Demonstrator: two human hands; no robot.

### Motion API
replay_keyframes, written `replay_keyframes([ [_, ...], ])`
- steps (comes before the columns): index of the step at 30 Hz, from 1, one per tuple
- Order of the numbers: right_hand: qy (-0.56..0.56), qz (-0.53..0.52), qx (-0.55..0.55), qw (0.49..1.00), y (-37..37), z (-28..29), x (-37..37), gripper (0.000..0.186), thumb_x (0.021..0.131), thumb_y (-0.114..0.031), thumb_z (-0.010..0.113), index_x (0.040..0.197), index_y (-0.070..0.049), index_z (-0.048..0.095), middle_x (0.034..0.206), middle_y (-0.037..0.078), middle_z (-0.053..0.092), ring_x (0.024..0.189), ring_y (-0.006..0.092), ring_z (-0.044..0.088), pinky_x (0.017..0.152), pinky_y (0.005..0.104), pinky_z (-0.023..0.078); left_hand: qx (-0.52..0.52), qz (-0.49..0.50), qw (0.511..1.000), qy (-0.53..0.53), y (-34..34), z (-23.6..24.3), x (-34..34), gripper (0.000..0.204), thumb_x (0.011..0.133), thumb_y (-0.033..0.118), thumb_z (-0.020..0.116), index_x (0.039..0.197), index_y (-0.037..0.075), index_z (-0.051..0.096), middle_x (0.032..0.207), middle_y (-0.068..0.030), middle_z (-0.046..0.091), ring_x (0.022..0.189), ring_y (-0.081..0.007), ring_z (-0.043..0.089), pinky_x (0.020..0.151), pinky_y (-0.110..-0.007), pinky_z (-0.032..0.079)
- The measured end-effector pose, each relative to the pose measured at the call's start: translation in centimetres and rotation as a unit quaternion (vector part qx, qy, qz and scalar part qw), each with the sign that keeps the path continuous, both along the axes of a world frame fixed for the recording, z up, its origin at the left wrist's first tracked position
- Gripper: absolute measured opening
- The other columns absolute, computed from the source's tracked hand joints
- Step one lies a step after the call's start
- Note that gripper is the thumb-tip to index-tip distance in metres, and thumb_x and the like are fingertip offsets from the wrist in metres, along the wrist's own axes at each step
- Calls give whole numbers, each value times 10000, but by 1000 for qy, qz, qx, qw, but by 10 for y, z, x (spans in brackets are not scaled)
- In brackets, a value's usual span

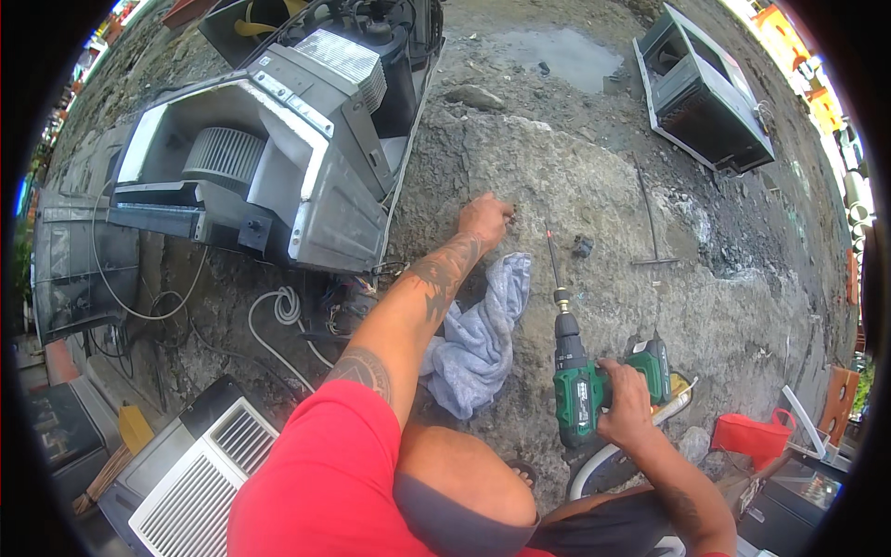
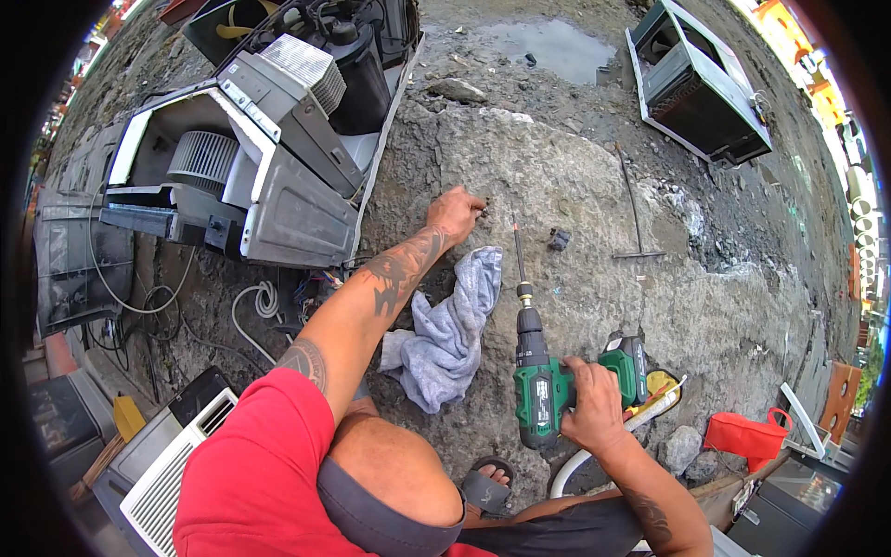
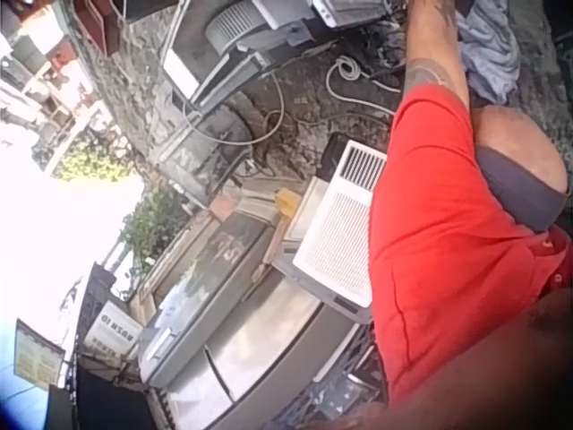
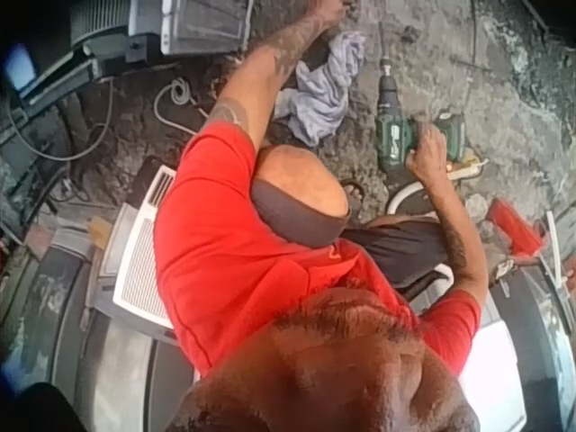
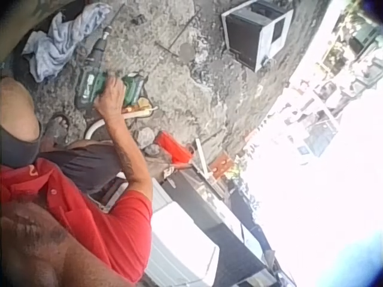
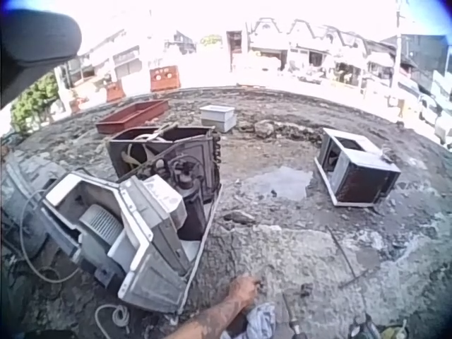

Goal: The recorder is repairing the wiring of an air conditioning unit outdoors.

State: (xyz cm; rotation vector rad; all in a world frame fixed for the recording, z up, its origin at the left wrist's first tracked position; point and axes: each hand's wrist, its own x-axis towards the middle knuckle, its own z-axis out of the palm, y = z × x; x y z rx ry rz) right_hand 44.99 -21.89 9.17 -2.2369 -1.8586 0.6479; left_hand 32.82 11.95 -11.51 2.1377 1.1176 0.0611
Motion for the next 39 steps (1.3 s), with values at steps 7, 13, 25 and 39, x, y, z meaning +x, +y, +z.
replay_keyframes([
  [7,-23,-20,112,993,-36,61,-6,428,679,-179,778,1063,-40,651,744,80,613,680,278,603,672,390,442,9,101,990,-95,-4,1,-2,143,916,145,635,1034,81,683,1074,-121,660,1020,-302,653,879,-398,513],
  [13,27,-4,128,991,-27,102,-8,401,657,-170,791,1015,-32,675,726,80,616,631,263,588,614,380,446,-314,161,884,-309,-58,45,-69,126,903,46,666,1004,-28,652,836,-50,680,720,-106,647,650,-264,514],
  [25,166,263,173,935,69,102,-79,374,693,-193,765,1004,-1,687,730,89,657,564,224,588,594,355,456,-513,406,412,-635,-159,131,-311,327,1011,263,597,1112,-45,638,836,-37,631,684,-117,567,681,-260,491],
  [39,212,333,64,917,106,88,-97,387,657,-301,765,921,-34,672,765,119,608,666,305,611,594,376,454,-406,410,376,-725,-189,137,-361,327,1011,313,593,1048,-4,664,826,-51,669,693,-128,625,653,-288,499],
])
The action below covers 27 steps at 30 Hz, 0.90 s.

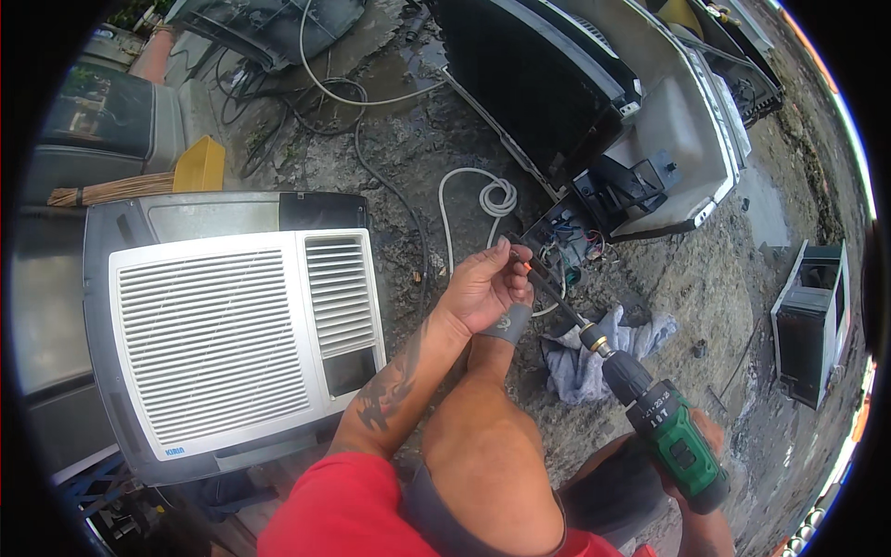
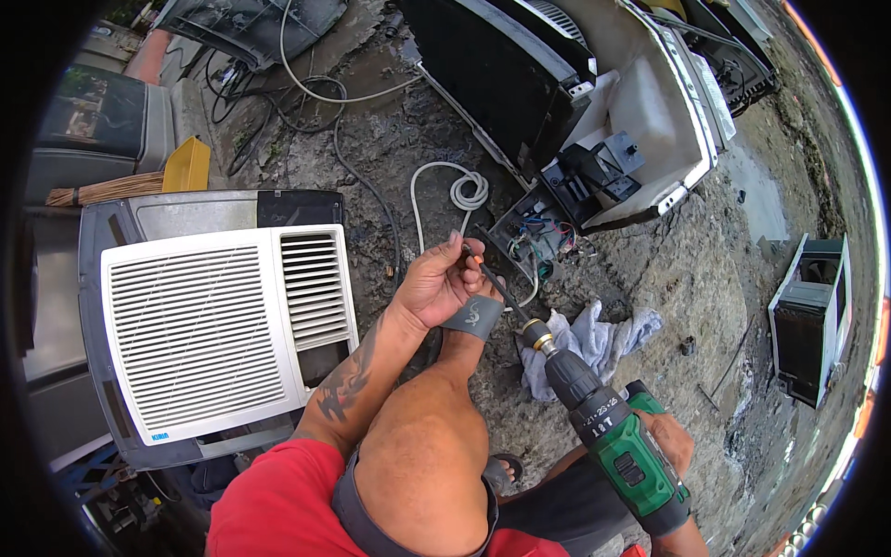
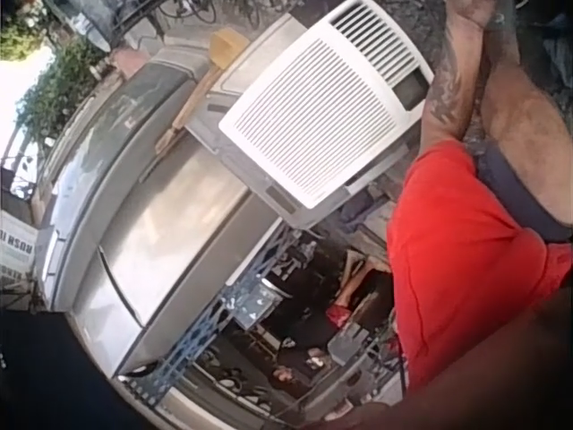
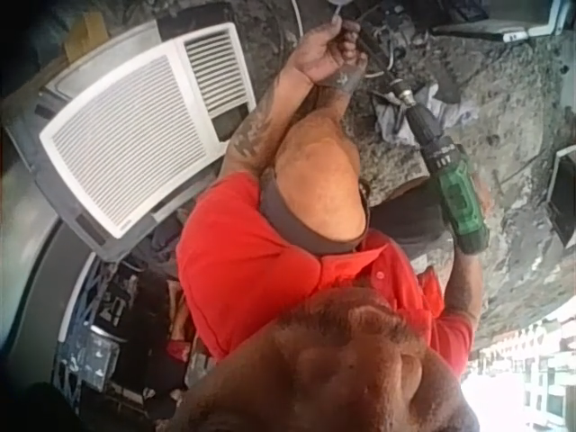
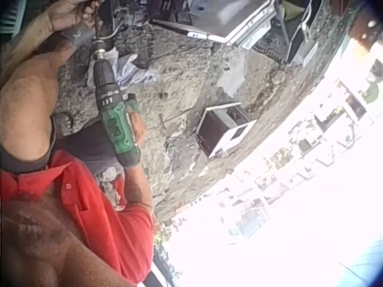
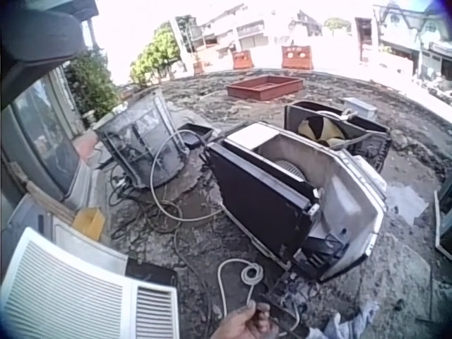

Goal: The recorder is repairing the wiring of an air conditioning unit outdoors.

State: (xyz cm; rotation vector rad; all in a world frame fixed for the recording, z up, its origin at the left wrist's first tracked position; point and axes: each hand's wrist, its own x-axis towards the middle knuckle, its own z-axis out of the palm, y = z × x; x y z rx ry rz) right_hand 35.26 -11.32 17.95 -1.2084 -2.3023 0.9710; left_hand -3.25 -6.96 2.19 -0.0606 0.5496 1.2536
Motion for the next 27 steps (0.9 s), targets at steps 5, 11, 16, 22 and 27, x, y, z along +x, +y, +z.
replay_keyframes([
  [5,-46,4,-8,999,8,10,-9,465,605,-327,767,913,5,661,779,116,629,664,286,615,627,352,480,21,-12,1000,3,1,-5,-2,332,1013,322,588,1025,-1,665,818,-55,673,682,-129,631,647,-290,499],
  [11,-11,-11,-7,1000,15,16,-27,210,696,-177,745,854,-60,670,755,107,626,610,320,591,557,388,447,10,4,1000,5,3,-2,-3,368,1020,335,566,961,-13,671,771,-75,678,630,-130,632,608,-230,535],
  [16,23,9,14,1000,16,-5,-10,236,678,-201,745,851,-62,665,756,112,619,621,318,594,568,389,450,-56,2,998,19,2,-7,4,366,1010,350,585,926,4,669,717,-53,662,588,-119,616,563,-231,493],
  [22,-17,3,-56,998,0,-10,6,298,738,-260,773,925,-46,688,813,104,661,686,271,635,652,362,497,-17,-6,1000,11,-7,-8,-7,356,1018,336,577,953,-2,665,746,-67,682,618,-135,640,566,-247,496],
  [27,30,-205,-252,945,-6,6,-35,217,810,-178,782,983,-68,712,869,73,690,771,211,663,722,349,527,3,-31,998,54,-8,-9,-16,350,1019,325,576,991,-12,667,784,-72,693,635,-135,650,594,-259,529],
])
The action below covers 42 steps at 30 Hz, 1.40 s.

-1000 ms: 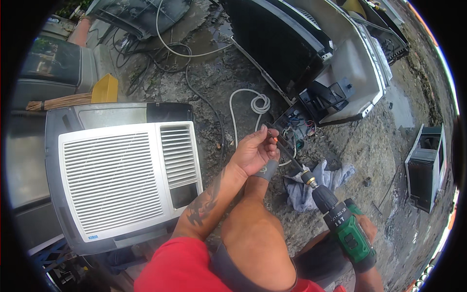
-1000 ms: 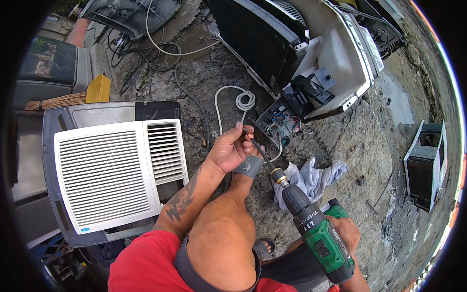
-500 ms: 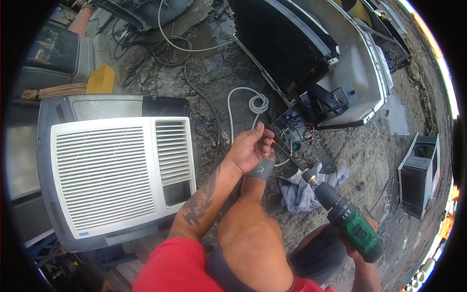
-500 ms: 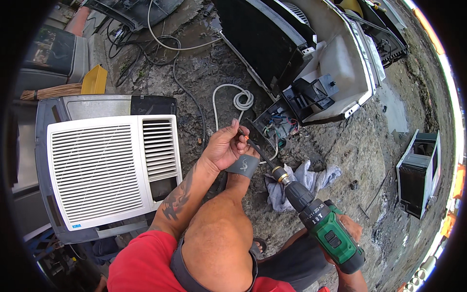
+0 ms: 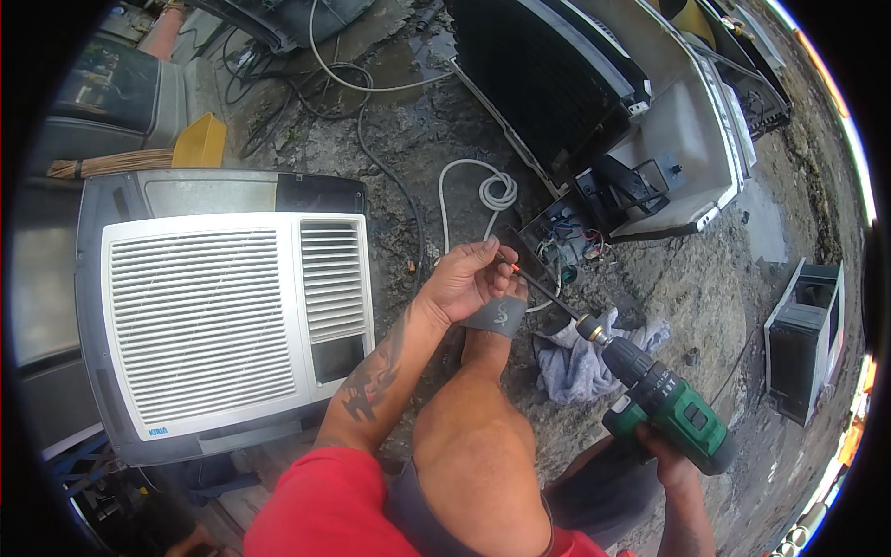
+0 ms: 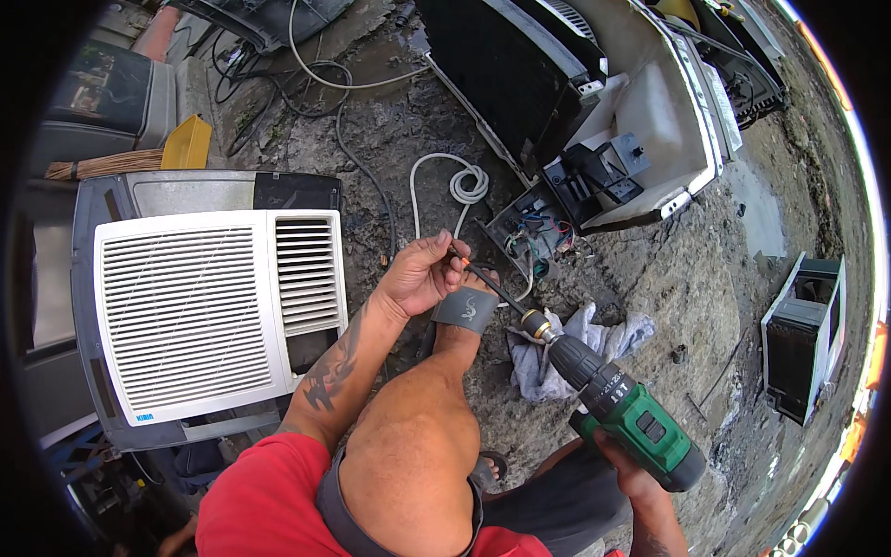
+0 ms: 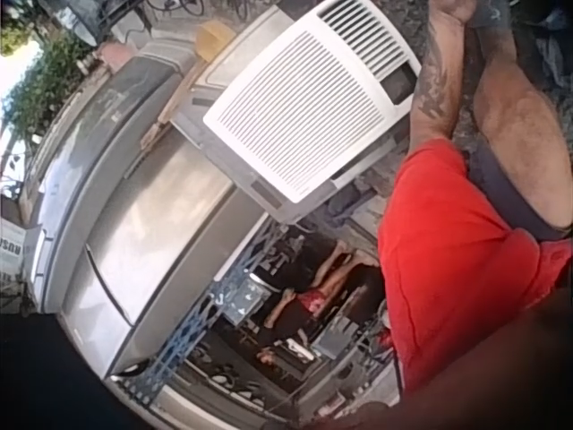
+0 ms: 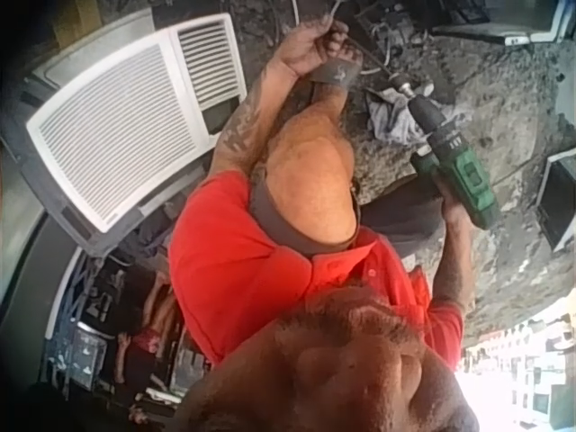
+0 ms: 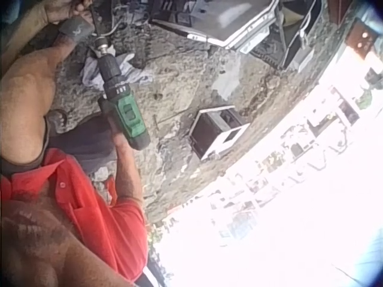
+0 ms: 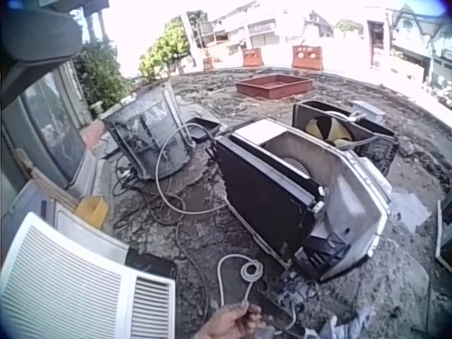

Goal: The recorder is repairing the wiring of an air conditioning unit outdoors.

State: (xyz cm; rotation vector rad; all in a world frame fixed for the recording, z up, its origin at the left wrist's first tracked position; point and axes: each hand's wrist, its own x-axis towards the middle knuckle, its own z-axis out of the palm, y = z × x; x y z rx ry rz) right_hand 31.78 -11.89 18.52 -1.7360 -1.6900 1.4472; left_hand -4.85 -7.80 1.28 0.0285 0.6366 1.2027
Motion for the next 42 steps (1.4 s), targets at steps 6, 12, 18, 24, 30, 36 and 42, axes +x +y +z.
replay_keyframes([
  [6,0,-64,-59,996,-4,-17,11,337,769,-129,770,1082,-58,670,939,44,664,844,188,622,751,355,496,-15,-31,998,53,9,2,4,348,1013,326,588,1014,-12,671,793,-51,679,653,-122,643,615,-250,538],
  [12,-79,192,311,928,7,-30,2,451,677,-215,757,1063,12,700,815,117,661,709,294,632,697,393,498,-43,-51,996,65,35,-5,18,385,1002,365,600,1030,-12,673,781,-47,664,642,-119,628,624,-237,524],
  [18,-91,81,262,957,-6,-31,9,281,705,-170,786,919,-20,681,798,127,624,686,320,611,633,360,477,-7,-67,996,67,70,-15,34,599,995,497,544,1142,-74,653,844,-122,700,682,-202,671,684,-326,554],
  [24,-205,60,282,935,4,-31,1,228,720,-98,800,910,-37,689,828,115,646,723,314,632,622,389,470,95,-293,559,769,92,-11,82,531,856,261,591,1231,-114,579,1053,-322,669,1034,-438,659,939,-501,500],
  [30,-143,36,232,962,29,-37,-20,247,751,-12,770,990,-17,709,928,125,688,804,270,676,725,332,521,147,-369,619,677,96,-24,93,445,807,228,551,1136,-66,610,1121,-305,659,1093,-434,636,974,-497,489],
  [36,-117,72,256,957,54,-44,-33,245,761,14,748,1001,-2,701,928,127,691,809,266,687,760,308,524,213,-372,480,765,100,3,80,294,846,183,535,1006,29,728,1110,-244,683,1105,-397,633,986,-466,482],
  [42,-92,64,272,956,62,-64,-39,249,747,-1,740,992,-25,700,921,154,692,809,346,688,739,340,543,269,-340,489,757,125,-23,42,241,829,148,580,1000,68,730,1052,-188,692,1076,-368,640,953,-481,489],
])
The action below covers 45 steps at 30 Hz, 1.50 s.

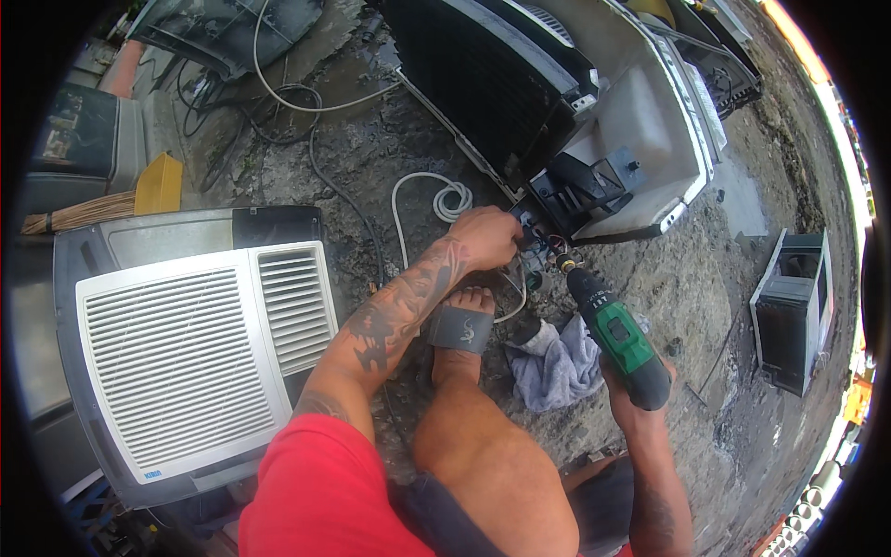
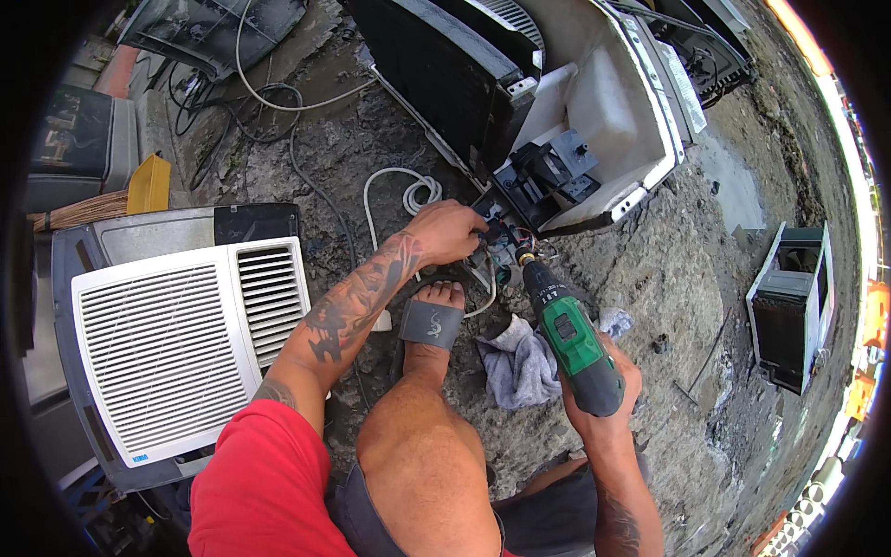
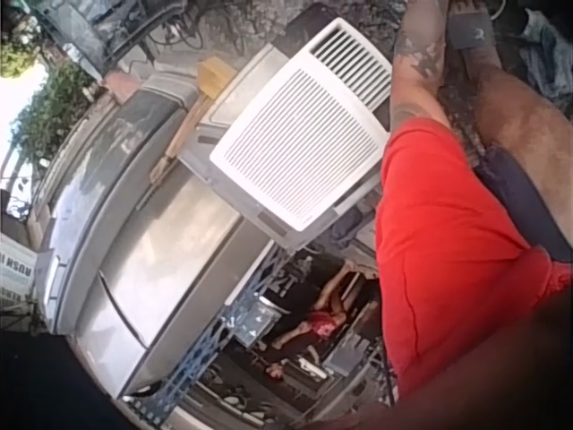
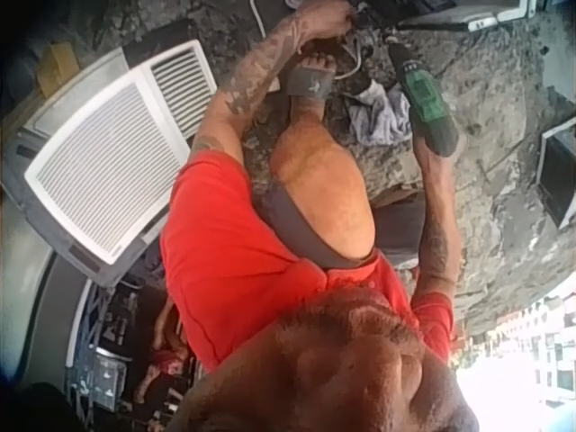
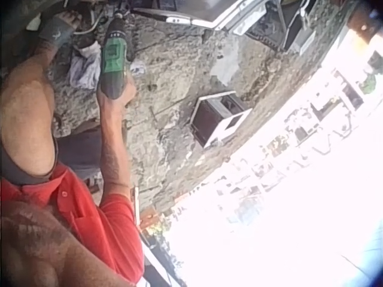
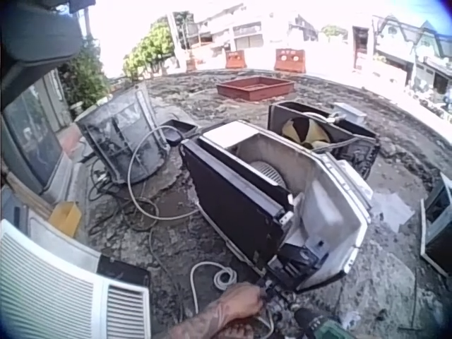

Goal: The recorder is repairing the wiring of an air conditioning unit outdoors.

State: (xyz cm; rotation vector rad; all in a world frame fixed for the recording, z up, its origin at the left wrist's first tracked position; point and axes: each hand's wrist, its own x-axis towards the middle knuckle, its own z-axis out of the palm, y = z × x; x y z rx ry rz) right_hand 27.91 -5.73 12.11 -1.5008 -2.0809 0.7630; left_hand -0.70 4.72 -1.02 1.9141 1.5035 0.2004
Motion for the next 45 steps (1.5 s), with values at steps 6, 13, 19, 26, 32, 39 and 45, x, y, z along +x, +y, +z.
replay_keyframes([
  [6,-17,6,-7,1000,0,-4,1,254,739,-1,735,988,-29,696,919,151,694,805,351,687,743,338,544,268,-94,941,184,24,-4,4,276,710,73,674,976,124,728,1069,-136,572,1028,-310,574,855,-441,459],
  [13,-7,-11,-19,1000,4,11,-1,251,756,11,749,1001,-14,702,932,129,705,807,267,700,756,310,534,256,1,954,154,20,-36,4,299,714,77,683,1005,139,721,1088,-136,558,1058,-311,564,862,-430,447],
  [19,10,-22,-54,998,4,16,-4,245,764,18,754,1003,-4,705,942,129,711,819,255,703,767,305,534,235,6,960,153,20,-28,13,394,744,56,651,1131,130,664,1058,-156,561,1010,-328,603,834,-449,472],
  [26,-22,-19,-43,999,8,20,-9,238,769,18,752,1002,-9,713,920,131,714,806,265,709,756,309,538,230,-5,965,130,22,-33,13,376,750,47,638,1122,98,642,1037,-177,592,918,-338,667,820,-442,501],
  [32,-23,-24,-46,998,6,13,-9,239,775,1,755,1010,-9,712,925,136,715,799,265,712,747,311,539,227,-36,969,91,26,-32,5,361,757,62,649,1116,101,648,1060,-199,602,921,-366,670,845,-462,510],
  [39,-42,-19,-10,999,15,21,-19,224,788,-68,769,1005,-43,718,877,150,714,778,323,712,703,334,545,183,-83,977,70,33,-30,-1,423,751,114,734,1167,114,654,1128,-215,578,947,-396,666,845,-475,531],
  [45,-132,-12,-71,989,58,58,-52,279,806,-286,760,994,-89,702,827,171,707,791,411,673,701,457,545,138,-88,983,83,38,-29,-7,435,754,141,754,1182,131,672,1158,-210,571,966,-397,663,832,-473,539],
])
